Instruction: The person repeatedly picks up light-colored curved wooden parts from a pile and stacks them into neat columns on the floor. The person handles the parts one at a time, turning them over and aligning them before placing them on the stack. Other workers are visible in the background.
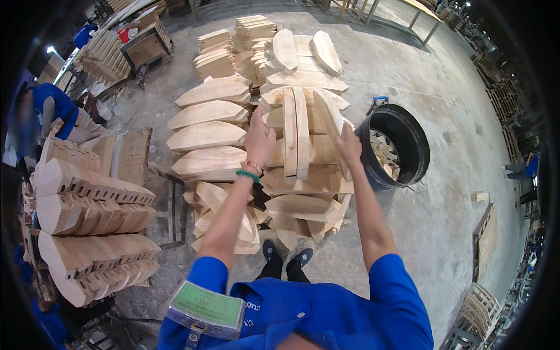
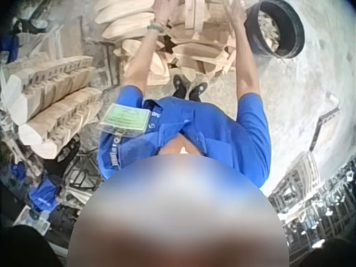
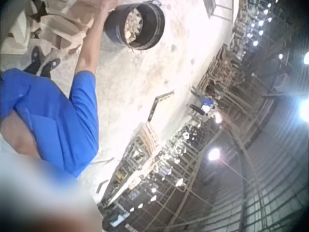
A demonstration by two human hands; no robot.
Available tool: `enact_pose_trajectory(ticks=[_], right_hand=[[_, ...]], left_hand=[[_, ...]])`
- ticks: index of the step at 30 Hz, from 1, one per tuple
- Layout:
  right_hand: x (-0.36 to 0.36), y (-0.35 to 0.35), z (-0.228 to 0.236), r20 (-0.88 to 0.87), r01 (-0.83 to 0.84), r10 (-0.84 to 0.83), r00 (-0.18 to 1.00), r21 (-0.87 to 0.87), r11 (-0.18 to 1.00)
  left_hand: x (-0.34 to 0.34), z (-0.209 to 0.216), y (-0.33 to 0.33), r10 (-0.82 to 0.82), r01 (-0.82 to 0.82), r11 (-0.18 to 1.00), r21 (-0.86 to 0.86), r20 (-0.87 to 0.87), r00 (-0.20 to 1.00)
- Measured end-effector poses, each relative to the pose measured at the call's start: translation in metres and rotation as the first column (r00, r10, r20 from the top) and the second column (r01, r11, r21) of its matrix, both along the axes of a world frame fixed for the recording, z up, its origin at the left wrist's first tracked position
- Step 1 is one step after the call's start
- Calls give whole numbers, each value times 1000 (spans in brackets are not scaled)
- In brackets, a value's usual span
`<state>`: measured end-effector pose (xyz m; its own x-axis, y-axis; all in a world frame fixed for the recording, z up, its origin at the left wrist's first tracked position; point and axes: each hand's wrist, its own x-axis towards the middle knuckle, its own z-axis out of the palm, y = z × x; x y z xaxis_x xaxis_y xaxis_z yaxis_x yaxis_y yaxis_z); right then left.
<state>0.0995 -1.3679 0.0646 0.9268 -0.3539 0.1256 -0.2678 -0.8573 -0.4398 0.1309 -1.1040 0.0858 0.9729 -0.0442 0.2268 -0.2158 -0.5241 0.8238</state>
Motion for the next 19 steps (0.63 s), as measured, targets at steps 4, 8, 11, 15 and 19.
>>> enact_pose_trajectory(ticks=[4,8,11,15,19], right_hand=[[-11,-10,3,288,-162,60,956,345,925],[-68,-11,12,252,-141,-106,962,789,598],[-114,-10,21,243,-207,-99,965,936,285],[-188,-34,-1,174,-164,-272,946,985,59],[-242,-41,-21,83,-201,-382,921,938,-282]], left_hand=[[32,6,15,-418,0,549,836,274,866],[62,10,-4,-780,116,326,938,197,594],[77,12,-4,-877,187,204,961,95,472],[70,23,-2,-897,205,185,961,80,434],[30,25,23,-690,463,487,740,1,724]])
